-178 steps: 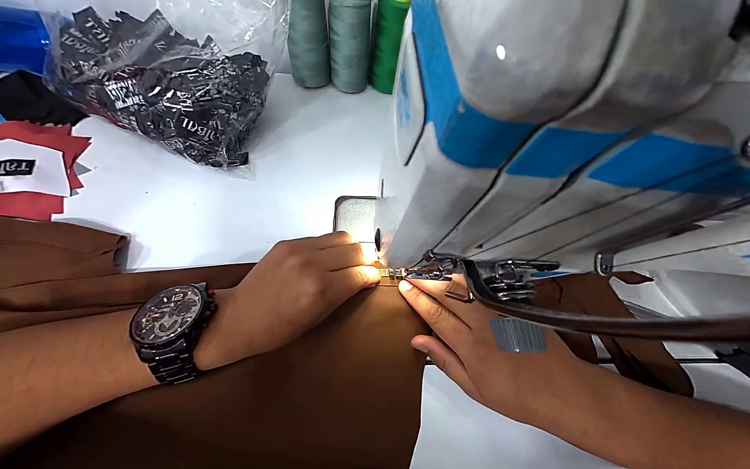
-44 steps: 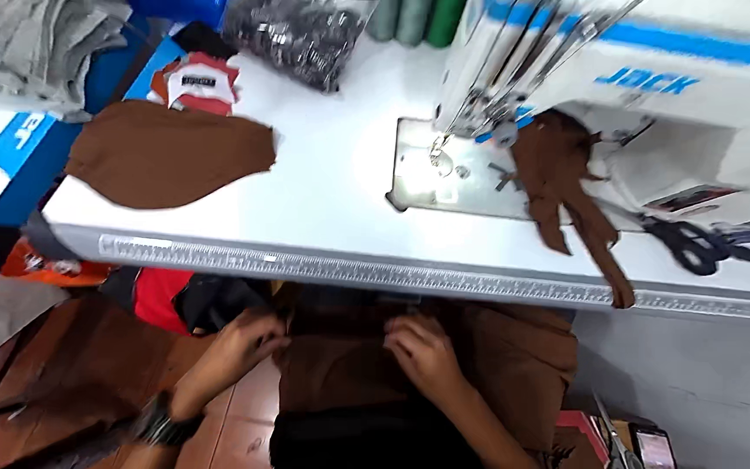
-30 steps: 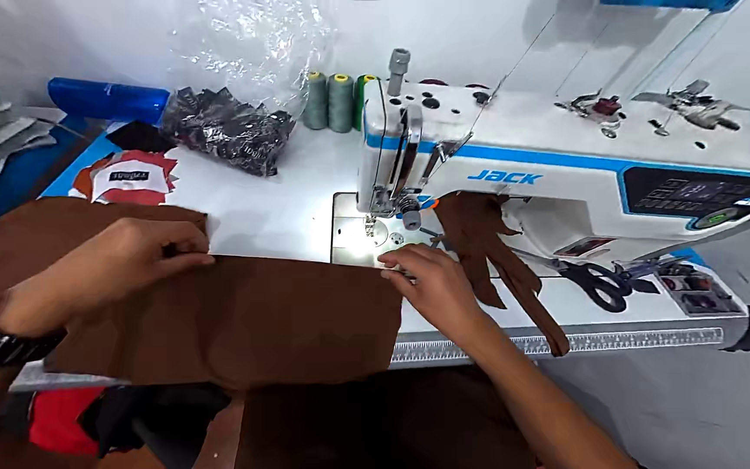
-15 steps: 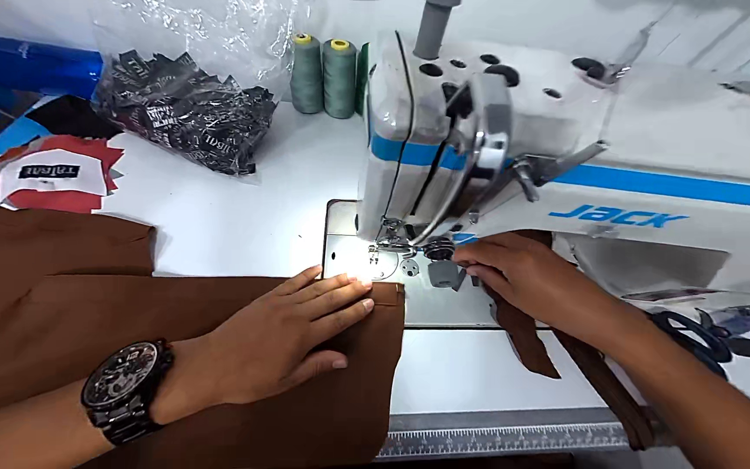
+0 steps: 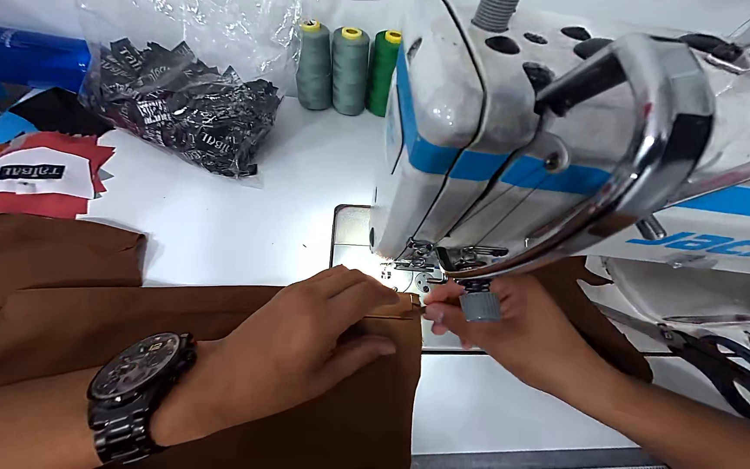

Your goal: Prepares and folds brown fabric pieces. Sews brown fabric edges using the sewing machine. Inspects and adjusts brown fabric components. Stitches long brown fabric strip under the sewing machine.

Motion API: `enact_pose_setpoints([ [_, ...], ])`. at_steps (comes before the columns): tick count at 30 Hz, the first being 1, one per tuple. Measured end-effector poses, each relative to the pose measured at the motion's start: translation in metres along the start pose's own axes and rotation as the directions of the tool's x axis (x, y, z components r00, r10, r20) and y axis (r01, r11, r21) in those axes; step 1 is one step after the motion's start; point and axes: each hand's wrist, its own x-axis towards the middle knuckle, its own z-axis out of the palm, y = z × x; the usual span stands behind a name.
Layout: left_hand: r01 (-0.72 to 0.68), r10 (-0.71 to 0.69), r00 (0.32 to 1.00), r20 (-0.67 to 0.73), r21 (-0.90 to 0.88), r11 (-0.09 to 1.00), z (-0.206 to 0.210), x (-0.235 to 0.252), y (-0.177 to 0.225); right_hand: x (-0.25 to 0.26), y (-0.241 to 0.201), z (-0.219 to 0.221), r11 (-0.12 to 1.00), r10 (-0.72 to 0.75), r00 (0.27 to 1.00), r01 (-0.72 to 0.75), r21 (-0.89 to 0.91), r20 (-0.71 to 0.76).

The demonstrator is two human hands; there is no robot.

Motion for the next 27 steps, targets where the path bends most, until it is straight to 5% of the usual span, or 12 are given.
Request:
enact_pose_setpoints([
  [3,0.021,-0.023,0.999,-0.027,-0.079,0.997,0.008,0.005,0.0,0.009,-0.004,0.014,0.936,0.229,0.97,-0.242,0.254,0.081],
  [6,-0.046,0.044,0.997,-0.063,-0.027,0.999,0.01,0.006,-0.002,0.012,-0.006,0.02,0.898,0.278,0.952,-0.304,0.317,0.126],
  [9,-0.068,0.071,0.997,-0.036,0.059,0.996,0.007,0.002,-0.008,0.009,0.006,0.017,0.998,0.002,1.0,-0.001,-0.064,0.014],
  [11,-0.085,0.087,0.996,-0.013,0.116,0.99,0.003,-0.004,-0.014,0.006,0.019,0.011,0.888,-0.245,0.969,0.229,-0.399,0.01],
  [14,-0.152,0.154,0.988,0.004,0.18,0.972,0.0,-0.01,-0.023,-0.003,0.027,0.01,0.711,-0.398,0.907,0.401,-0.577,0.14],
  [19,-0.163,0.169,0.985,-0.015,0.202,0.966,0.006,-0.009,-0.025,-0.016,0.025,0.019,0.547,-0.442,0.872,0.447,-0.708,0.209],
  [27,-0.164,0.17,0.985,-0.01,0.219,0.962,0.006,-0.009,-0.024,-0.016,0.024,0.015,0.551,-0.42,0.891,0.4,-0.733,0.17],
])
